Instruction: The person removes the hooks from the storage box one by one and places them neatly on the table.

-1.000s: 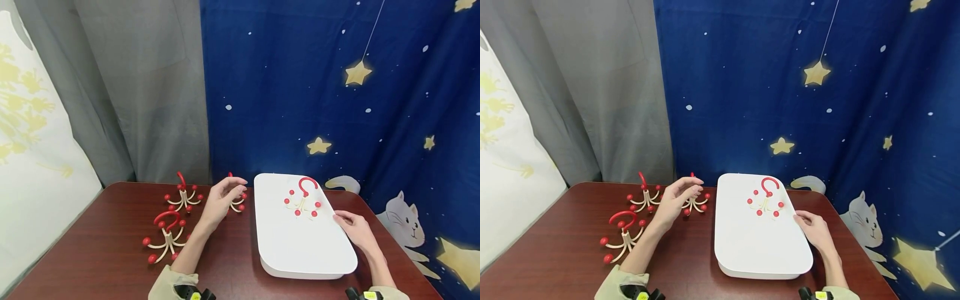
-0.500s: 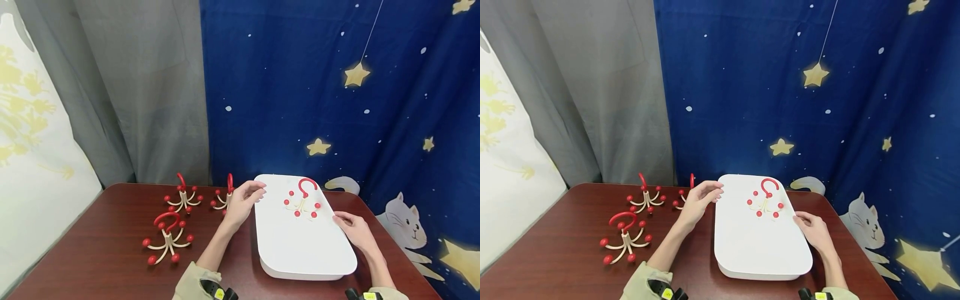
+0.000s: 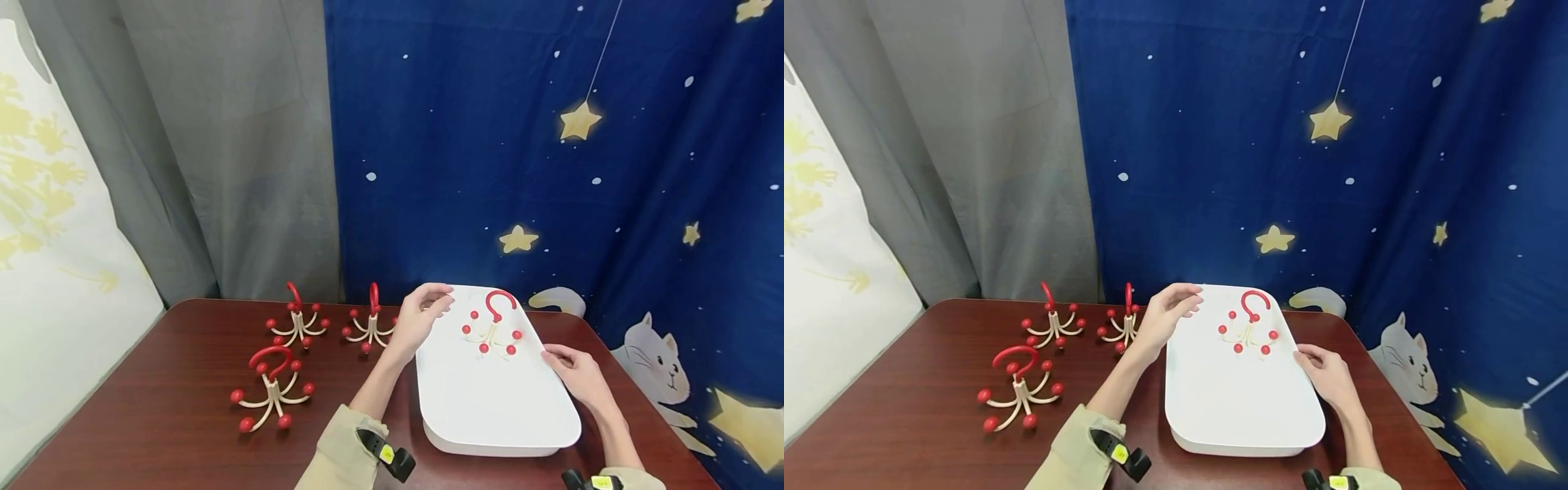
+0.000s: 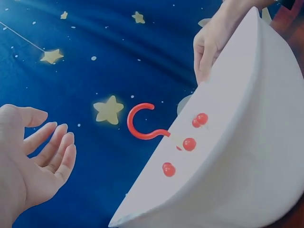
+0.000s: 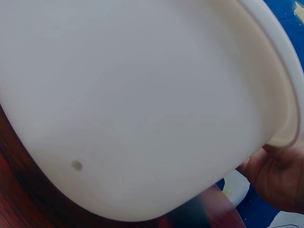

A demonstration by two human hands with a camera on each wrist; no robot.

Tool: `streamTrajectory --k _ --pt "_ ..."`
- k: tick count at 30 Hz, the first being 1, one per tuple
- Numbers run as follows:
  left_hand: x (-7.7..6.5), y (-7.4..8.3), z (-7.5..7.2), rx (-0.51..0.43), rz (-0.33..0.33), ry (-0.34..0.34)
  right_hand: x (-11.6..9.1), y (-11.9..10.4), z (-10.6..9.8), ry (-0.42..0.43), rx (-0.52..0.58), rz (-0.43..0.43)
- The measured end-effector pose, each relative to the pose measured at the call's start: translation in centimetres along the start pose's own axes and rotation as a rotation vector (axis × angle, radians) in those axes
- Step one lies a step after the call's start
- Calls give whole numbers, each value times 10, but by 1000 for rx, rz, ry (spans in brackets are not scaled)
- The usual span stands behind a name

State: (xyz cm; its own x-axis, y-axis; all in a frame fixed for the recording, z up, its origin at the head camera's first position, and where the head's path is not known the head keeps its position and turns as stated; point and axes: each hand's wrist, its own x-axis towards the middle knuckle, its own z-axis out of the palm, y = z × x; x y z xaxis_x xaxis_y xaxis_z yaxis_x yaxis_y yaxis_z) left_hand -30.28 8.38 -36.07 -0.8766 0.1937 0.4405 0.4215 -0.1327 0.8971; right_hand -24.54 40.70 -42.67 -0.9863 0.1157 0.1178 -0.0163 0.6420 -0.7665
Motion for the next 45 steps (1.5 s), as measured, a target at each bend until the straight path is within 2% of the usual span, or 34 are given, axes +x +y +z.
streamTrajectory --k 9,16,22,31,37,41,45 --pt "17 -2 16 -3 -31 11 0 0 1 -1 -1 5" --pt "27 -10 32 9 -110 69 -1 -1 1 3 6 -5" --pt "33 -19 48 41 -149 102 -2 -1 -1 11 7 -20" --pt "44 -34 65 136 -177 18 0 0 2 17 8 -31" --pt "43 -51 71 193 -188 -13 0 1 2 11 14 -12" --pt "44 -58 76 193 -212 -47 0 1 1 14 15 -6" --pt "47 -63 79 237 -205 -74 1 0 2 18 28 -14"
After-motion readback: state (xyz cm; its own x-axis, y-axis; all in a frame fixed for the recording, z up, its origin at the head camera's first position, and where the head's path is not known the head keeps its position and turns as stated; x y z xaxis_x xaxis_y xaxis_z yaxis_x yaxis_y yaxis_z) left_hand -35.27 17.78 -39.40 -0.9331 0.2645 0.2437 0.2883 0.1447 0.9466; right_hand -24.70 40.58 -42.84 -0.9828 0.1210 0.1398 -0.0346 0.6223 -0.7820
